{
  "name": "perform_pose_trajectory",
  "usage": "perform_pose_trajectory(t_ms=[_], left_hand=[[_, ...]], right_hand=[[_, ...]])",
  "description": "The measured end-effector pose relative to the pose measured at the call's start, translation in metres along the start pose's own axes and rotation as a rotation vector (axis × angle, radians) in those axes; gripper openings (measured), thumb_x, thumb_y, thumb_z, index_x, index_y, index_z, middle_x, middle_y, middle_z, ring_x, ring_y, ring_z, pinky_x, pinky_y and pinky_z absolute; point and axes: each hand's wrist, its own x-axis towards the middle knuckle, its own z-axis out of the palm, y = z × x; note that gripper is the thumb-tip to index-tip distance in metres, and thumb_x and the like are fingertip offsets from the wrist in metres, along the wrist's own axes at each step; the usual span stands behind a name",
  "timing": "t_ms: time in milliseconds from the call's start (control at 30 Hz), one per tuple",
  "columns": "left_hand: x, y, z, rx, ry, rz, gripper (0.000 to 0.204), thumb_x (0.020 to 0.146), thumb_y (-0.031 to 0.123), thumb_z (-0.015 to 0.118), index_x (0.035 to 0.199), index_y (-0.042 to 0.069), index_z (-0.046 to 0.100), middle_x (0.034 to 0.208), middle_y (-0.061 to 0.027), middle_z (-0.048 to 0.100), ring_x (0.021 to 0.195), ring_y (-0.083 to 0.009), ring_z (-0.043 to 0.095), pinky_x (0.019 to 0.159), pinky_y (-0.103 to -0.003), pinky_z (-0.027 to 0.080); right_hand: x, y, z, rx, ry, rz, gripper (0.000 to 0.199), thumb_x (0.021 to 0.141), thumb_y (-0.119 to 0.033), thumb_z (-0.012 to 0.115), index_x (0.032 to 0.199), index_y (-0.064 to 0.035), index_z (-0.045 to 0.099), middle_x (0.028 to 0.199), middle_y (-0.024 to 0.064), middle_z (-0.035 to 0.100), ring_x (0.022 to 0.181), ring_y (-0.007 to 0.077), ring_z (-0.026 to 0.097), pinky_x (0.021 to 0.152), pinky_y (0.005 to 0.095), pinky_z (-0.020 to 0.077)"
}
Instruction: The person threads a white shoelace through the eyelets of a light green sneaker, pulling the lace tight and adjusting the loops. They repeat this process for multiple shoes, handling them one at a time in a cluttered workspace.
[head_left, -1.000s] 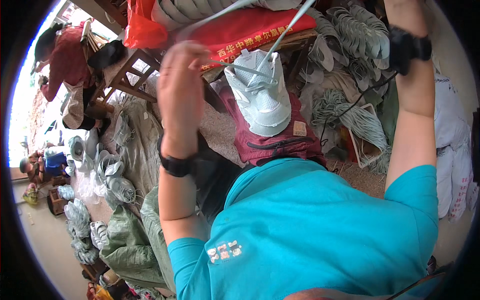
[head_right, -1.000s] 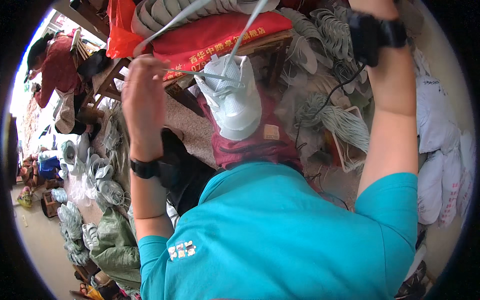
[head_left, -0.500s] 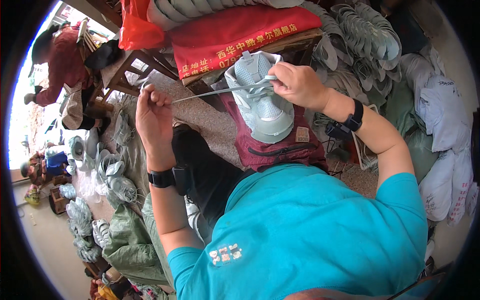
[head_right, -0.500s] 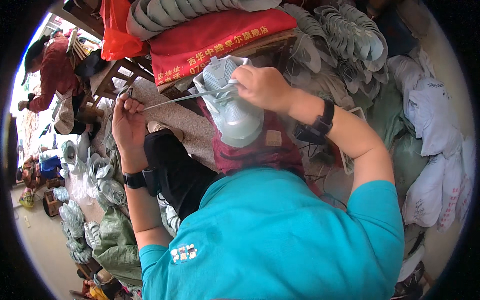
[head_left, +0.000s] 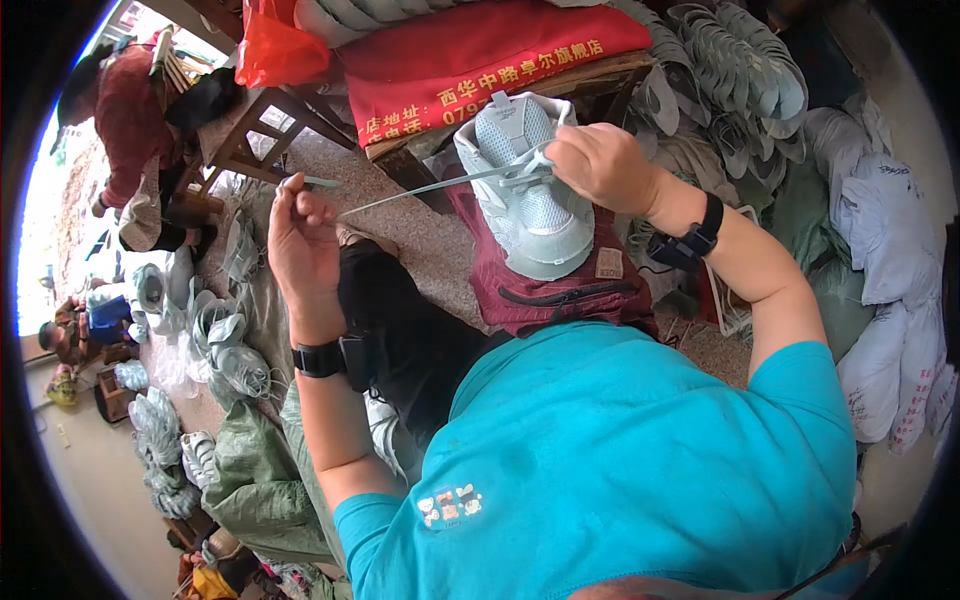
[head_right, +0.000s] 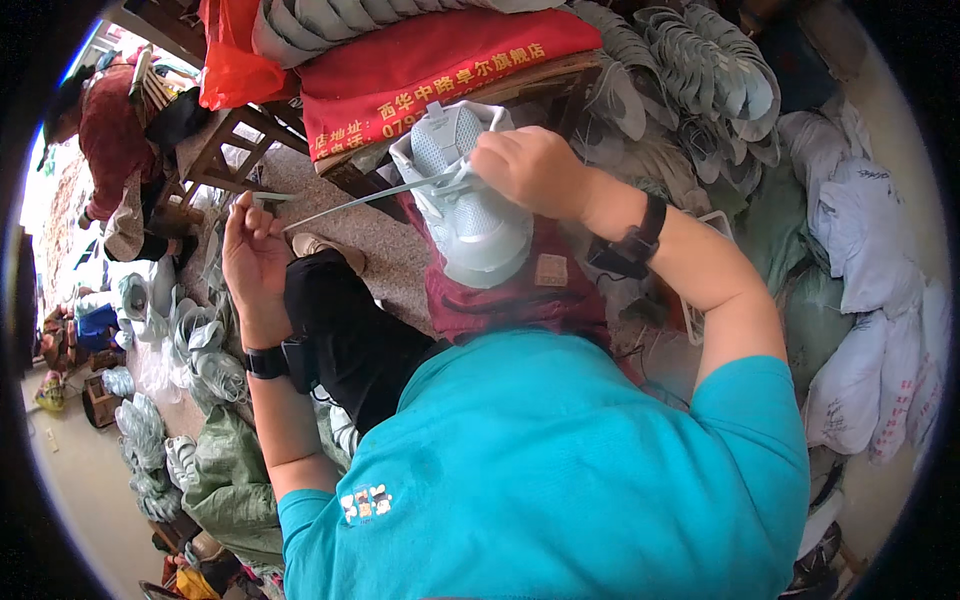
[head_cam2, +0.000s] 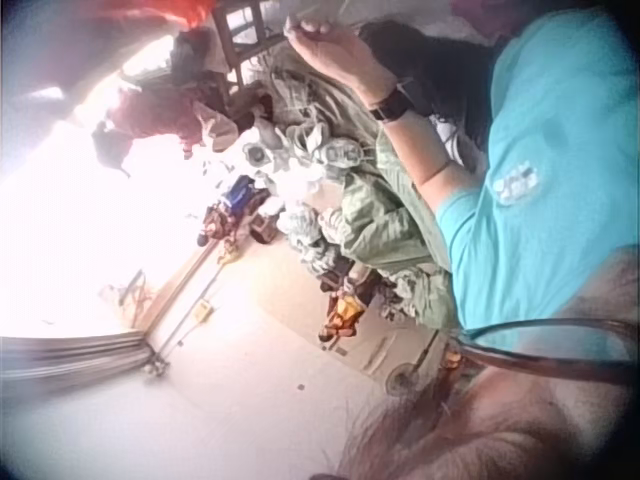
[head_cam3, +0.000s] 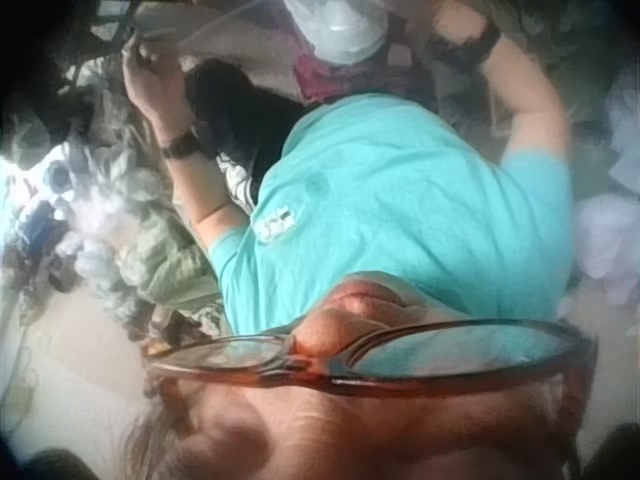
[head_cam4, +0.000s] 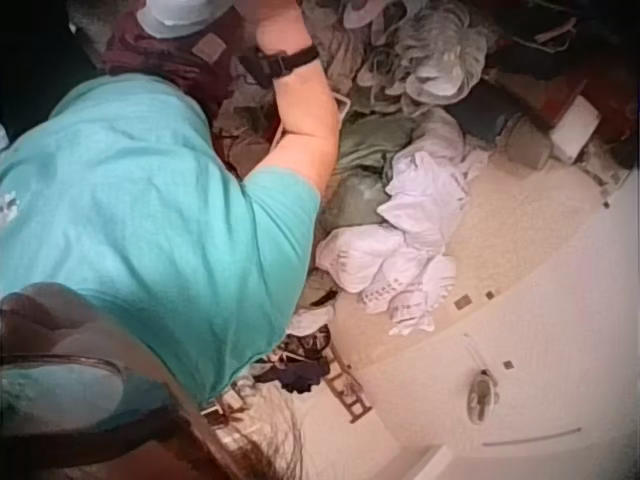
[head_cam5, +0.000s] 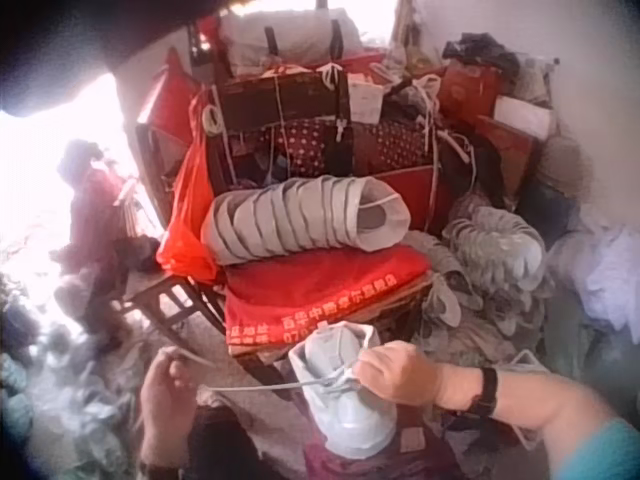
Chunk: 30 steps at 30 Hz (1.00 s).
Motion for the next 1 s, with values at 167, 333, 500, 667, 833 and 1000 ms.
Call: perform_pose_trajectory(t_ms=[167, 333, 500, 667, 833, 1000], left_hand=[[0.018, 0.056, -0.049, -0.099, -0.016, 0.152, 0.018, 0.100, 0.012, 0.046, 0.101, -0.003, 0.055, 0.063, 0.0025, 0.036, 0.053, -0.0077, 0.029, 0.049, -0.024, 0.026], [0.012, 0.066, -0.037, -0.003, 0.153, 0.202, 0.021, 0.101, 0.012, 0.045, 0.105, -0.005, 0.057, 0.065, 0.0017, 0.038, 0.054, -0.0078, 0.031, 0.049, -0.023, 0.026], [0.017, 0.089, -0.058, 0.036, 0.187, 0.209, 0.024, 0.102, 0.014, 0.044, 0.108, -0.005, 0.056, 0.065, 0.0011, 0.038, 0.054, -0.0083, 0.030, 0.048, -0.024, 0.027], [0.023, 0.129, -0.104, 0.008, 0.242, 0.401, 0.018, 0.101, 0.013, 0.045, 0.101, -0.003, 0.055, 0.066, 0.0012, 0.040, 0.052, -0.0081, 0.030, 0.046, -0.024, 0.026], [0.021, 0.060, -0.059, 0.428, 0.207, 0.372, 0.022, 0.099, 0.011, 0.046, 0.111, 0.000, 0.061, 0.073, -0.0016, 0.051, 0.060, -0.0067, 0.046, 0.053, -0.021, 0.040], [-0.018, -0.046, 0.041, 0.720, -0.025, 0.087, 0.027, 0.101, 0.024, 0.050, 0.108, 0.002, 0.062, 0.074, 0.0011, 0.054, 0.062, -0.0063, 0.044, 0.055, -0.021, 0.035]], right_hand=[[-0.023, 0.013, -0.010, 0.168, 0.009, 0.271, 0.007, 0.088, -0.009, 0.059, 0.095, -0.0062, 0.058, 0.072, 0.0025, 0.052, 0.062, 0.0168, 0.057, 0.056, 0.0299, 0.0460], [-0.049, 0.078, -0.055, 1.220, 0.175, 1.094, 0.013, 0.096, -0.017, 0.055, 0.098, -0.0061, 0.061, 0.074, -0.0079, 0.048, 0.059, -0.0013, 0.043, 0.046, 0.0175, 0.0326], [-0.074, 0.162, -0.175, 0.913, 0.785, 1.156, 0.018, 0.098, -0.019, 0.048, 0.093, -0.0045, 0.057, 0.059, -0.0078, 0.036, 0.045, 0.0015, 0.031, 0.039, 0.0186, 0.0217], [-0.115, 0.196, -0.204, 0.830, 0.919, 1.181, 0.023, 0.099, -0.026, 0.051, 0.098, -0.0038, 0.056, 0.060, -0.0090, 0.037, 0.044, 0.0014, 0.030, 0.038, 0.0195, 0.0201], [-0.091, 0.123, -0.109, 1.006, 0.313, 1.243, 0.019, 0.095, -0.021, 0.054, 0.104, -0.0062, 0.060, 0.069, -0.0080, 0.047, 0.053, -0.0005, 0.040, 0.044, 0.0167, 0.0289], [-0.036, 0.025, -0.010, 0.771, 0.017, 0.635, 0.010, 0.091, -0.005, 0.055, 0.099, -0.0039, 0.061, 0.082, -0.0031, 0.056, 0.070, 0.0037, 0.056, 0.059, 0.0197, 0.0459]])
